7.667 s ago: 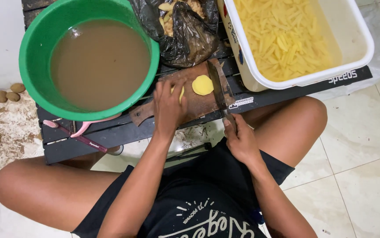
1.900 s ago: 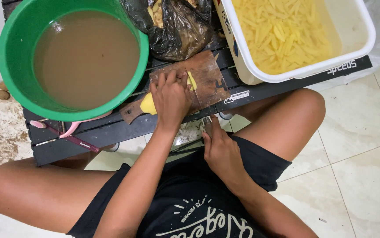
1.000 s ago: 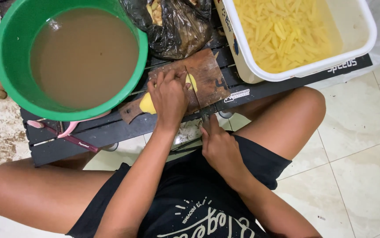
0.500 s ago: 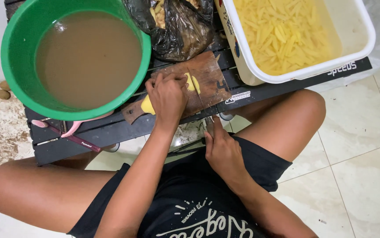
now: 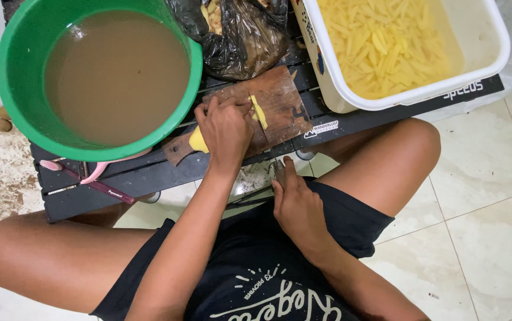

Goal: Slicing peeled potatoes into thin strips on a wooden board using a knife.

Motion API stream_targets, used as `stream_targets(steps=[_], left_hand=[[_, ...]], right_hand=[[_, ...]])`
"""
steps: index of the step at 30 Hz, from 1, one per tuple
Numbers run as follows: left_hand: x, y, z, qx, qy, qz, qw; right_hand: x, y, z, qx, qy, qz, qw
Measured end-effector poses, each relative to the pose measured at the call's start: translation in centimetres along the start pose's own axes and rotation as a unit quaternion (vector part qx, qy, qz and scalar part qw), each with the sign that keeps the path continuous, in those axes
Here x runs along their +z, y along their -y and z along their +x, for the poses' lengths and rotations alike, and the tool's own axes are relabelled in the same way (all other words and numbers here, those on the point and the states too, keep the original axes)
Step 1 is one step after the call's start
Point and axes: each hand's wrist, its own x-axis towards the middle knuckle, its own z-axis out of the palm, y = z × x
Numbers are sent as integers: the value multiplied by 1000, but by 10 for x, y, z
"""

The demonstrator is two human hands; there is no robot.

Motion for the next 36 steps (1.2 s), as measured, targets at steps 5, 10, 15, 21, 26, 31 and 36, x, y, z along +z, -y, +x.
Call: stream_targets(steps=[5,10,15,21,26,31,36], left_hand=[[-2,-3,2,-8,-9,-9,1000],[3,5,3,-20,8,-5,1000],[-1,1,2,-23,-5,-19,1000],[12,7,2,-34,1,-6,999],[5,1,2,-42,-12,-12,999],[5,0,2,-42,-25,-7,999],[1,-5,1,-78,-10,-6,997]], right_hand=[[9,1,-2,8,6,-20,1000],[1,2,2,6,28,-38,999],[-4,2,2,14,54,-23,998],[-11,0,22,-1,66,17,998],[-10,5,24,-6,54,3,999],[-9,4,8,-3,42,-21,999],[-12,-5,-6,-15,22,-47,999]])
